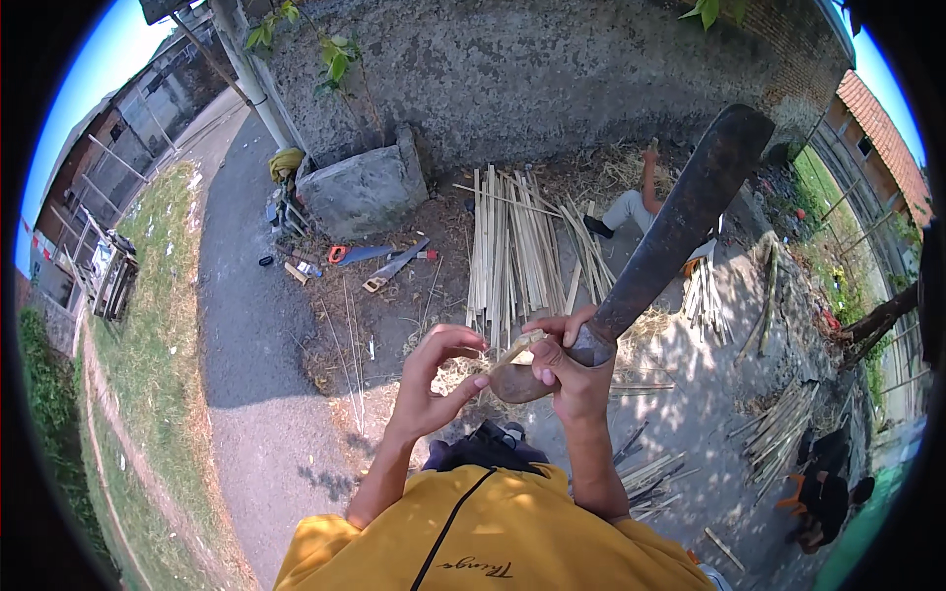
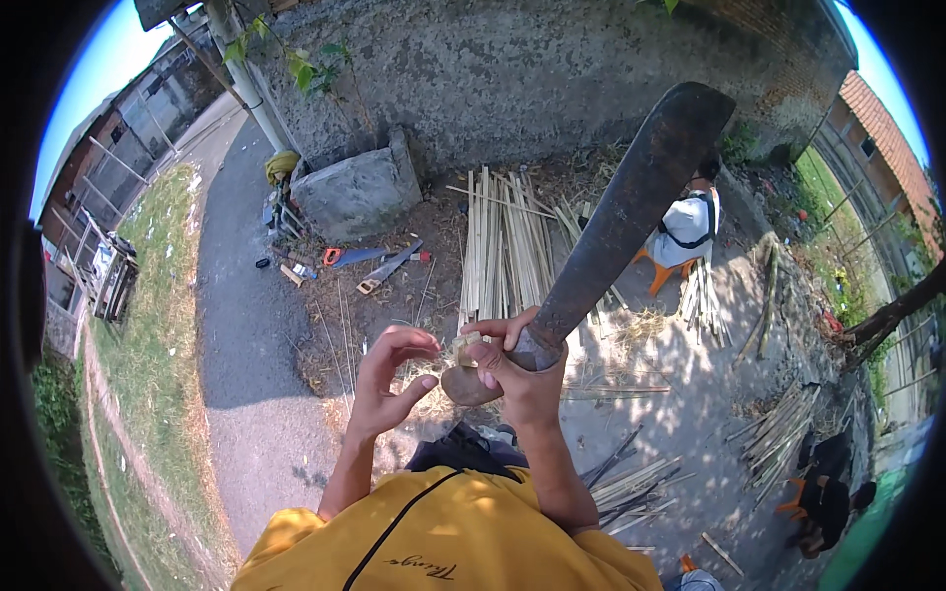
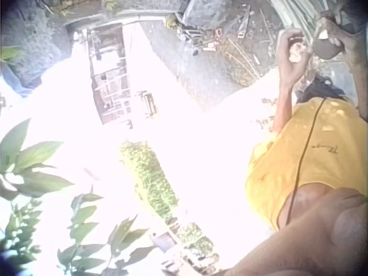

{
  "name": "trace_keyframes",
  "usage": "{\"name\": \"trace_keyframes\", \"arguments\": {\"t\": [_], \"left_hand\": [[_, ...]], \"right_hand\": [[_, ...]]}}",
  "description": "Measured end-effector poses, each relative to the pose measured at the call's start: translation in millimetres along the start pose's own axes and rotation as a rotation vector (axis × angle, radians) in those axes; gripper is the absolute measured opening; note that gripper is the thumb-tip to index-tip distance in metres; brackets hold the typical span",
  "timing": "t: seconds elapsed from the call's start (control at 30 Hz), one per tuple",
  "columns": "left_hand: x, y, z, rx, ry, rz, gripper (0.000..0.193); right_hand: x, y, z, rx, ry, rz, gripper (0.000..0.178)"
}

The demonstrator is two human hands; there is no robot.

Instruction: The person splits, shaves, and trims bamboo strips using a machete and their hands.

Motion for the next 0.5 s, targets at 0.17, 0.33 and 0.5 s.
{"name": "trace_keyframes", "arguments": {"t": [0.17, 0.33, 0.5], "left_hand": [[19.3, -8.8, 12.8, 0.106, -0.230, 0.161, 0.029], [0.2, 2.1, 22.1, 0.191, -0.313, 0.123, 0.025], [-24.1, 18.7, 27.2, 0.194, -0.391, 0.116, 0.024]], "right_hand": [[21.6, 4.9, -6.0, -0.028, 0.033, 0.124, 0.033], [44.1, 12.9, -20.2, -0.027, 0.100, 0.213, 0.030], [63.0, 17.3, -34.9, -0.049, 0.158, 0.284, 0.024]]}}
Point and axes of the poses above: each hand's wrist, its own y-axis away from the middle knuckle, its own z-axis out of the palm, x = y × z, the point moved 1 cm from there along -y, towards the middle knuckle, and after that the axes turned 5 degrees about y, right-handed, at the moved point
